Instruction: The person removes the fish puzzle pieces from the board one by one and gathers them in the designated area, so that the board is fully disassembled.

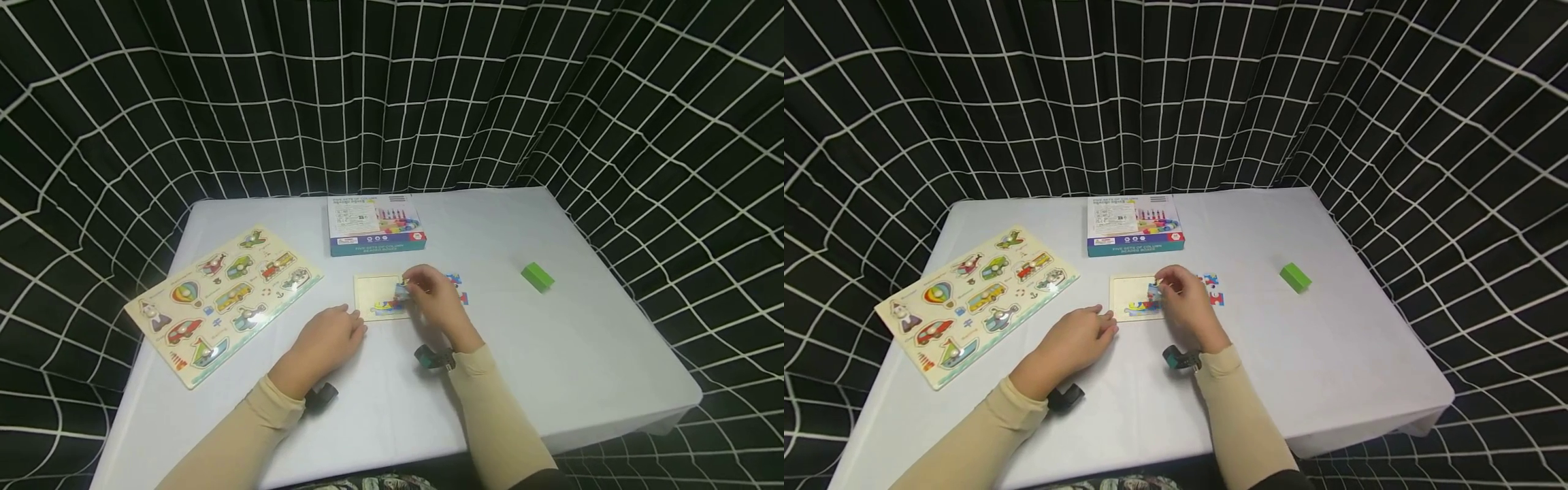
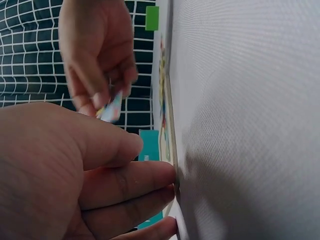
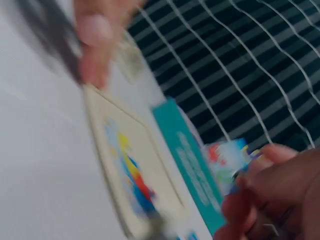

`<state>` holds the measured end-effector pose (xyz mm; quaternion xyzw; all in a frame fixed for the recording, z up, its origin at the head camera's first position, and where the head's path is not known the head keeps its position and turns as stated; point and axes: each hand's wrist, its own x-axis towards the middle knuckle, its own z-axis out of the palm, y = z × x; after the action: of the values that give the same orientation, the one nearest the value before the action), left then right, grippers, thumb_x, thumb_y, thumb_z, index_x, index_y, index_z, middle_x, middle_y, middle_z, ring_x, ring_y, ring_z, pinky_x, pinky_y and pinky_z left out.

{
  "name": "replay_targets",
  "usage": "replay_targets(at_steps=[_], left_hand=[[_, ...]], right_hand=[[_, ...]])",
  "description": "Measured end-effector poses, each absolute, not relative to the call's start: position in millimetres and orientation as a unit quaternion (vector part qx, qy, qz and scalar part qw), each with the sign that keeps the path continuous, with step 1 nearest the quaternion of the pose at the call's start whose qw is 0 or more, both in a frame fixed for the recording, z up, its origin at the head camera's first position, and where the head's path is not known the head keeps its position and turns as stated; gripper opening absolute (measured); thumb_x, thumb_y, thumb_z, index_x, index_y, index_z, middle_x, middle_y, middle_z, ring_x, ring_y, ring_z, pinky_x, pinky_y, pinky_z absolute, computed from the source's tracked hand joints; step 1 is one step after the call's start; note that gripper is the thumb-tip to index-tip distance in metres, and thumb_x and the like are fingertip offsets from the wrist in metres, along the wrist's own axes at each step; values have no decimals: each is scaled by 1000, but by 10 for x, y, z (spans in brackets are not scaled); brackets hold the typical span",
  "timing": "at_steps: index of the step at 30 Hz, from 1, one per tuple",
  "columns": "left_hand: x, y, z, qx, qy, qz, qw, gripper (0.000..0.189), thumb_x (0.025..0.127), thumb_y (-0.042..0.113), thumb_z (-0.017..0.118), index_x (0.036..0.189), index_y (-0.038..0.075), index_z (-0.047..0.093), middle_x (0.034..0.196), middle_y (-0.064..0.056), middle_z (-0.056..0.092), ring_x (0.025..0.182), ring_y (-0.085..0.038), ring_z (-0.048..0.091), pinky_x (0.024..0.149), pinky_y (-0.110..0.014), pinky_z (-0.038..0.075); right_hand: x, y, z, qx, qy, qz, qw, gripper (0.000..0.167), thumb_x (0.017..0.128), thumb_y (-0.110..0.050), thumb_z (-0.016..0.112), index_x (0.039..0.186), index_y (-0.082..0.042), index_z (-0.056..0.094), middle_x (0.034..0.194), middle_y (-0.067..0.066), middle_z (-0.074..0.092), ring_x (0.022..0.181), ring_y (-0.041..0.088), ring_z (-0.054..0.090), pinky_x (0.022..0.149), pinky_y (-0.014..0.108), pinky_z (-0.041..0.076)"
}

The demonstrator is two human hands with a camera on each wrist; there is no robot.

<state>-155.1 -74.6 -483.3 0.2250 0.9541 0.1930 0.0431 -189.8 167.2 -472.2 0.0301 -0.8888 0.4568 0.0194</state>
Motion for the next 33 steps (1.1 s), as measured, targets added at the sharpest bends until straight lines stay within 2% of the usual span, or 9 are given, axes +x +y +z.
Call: replay_targets(at_steps=[3, 7, 11, 15, 19, 26, 31, 33], left_hand=[[-1550, -749, -4843, 225, 954, 195, 43, 34, 111, 30, 61, 118, 6, 84, 139, -8, 76, 144, -37, 62, 124, -55, 49], [-1556, -746, -4847, 225, 954, 191, 48, 35, 111, 31, 61, 122, 6, 82, 140, -8, 75, 145, -37, 61, 125, -54, 48], [-1556, -747, -4842, 223, 955, 188, 51, 35, 111, 31, 60, 124, 6, 82, 141, -8, 75, 146, -36, 61, 126, -54, 47], [-1550, -748, -4834, 223, 955, 189, 48, 34, 111, 30, 62, 124, 6, 82, 139, -9, 76, 145, -37, 61, 127, -55, 45], [-1549, -744, -4822, 223, 954, 193, 45, 34, 110, 29, 63, 123, 5, 82, 138, -10, 76, 145, -37, 61, 128, -55, 44], [-1552, -738, -4836, 218, 955, 194, 47, 34, 111, 29, 61, 124, 5, 82, 139, -9, 76, 145, -37, 61, 127, -56, 45], [-1551, -734, -4837, 216, 955, 199, 50, 34, 111, 29, 61, 121, 5, 83, 139, -9, 76, 146, -37, 61, 127, -55, 45], [-1553, -733, -4833, 215, 955, 199, 51, 34, 111, 30, 61, 121, 5, 83, 140, -9, 75, 146, -37, 61, 127, -54, 45]], right_hand=[[-1870, 1902, -4690, -5, -900, 436, -13, 22, 107, -12, 67, 127, -12, 75, 127, 13, 73, 117, 33, 69, 101, 49, 61], [-1812, 2106, -4689, -27, -913, 401, -69, 22, 105, -12, 68, 124, -9, 79, 131, 14, 74, 109, 29, 66, 91, 39, 60], [-1770, 2117, -4715, -26, -916, 389, -95, 18, 103, -9, 71, 117, -6, 80, 121, 13, 76, 101, 25, 64, 86, 35, 57], [-1738, 2022, -4735, -37, -923, 375, -73, 10, 100, -6, 73, 109, -6, 77, 109, 11, 76, 100, 26, 63, 89, 38, 56], [-1712, 1947, -4749, -45, -935, 349, -43, 5, 99, -3, 72, 102, -5, 76, 103, 11, 75, 96, 27, 64, 86, 40, 58], [-1708, 1884, -4774, -36, -947, 318, -31, 13, 102, -3, 68, 91, -6, 74, 95, 9, 73, 90, 26, 64, 81, 38, 58], [-1733, 1809, -4762, 2, -949, 314, -2, 7, 101, -2, 71, 95, -4, 75, 98, 9, 73, 93, 26, 64, 82, 40, 59], [-1762, 1736, -4761, 39, -949, 314, 8, 5, 101, -3, 73, 103, -4, 77, 105, 9, 74, 100, 26, 66, 89, 42, 61]])
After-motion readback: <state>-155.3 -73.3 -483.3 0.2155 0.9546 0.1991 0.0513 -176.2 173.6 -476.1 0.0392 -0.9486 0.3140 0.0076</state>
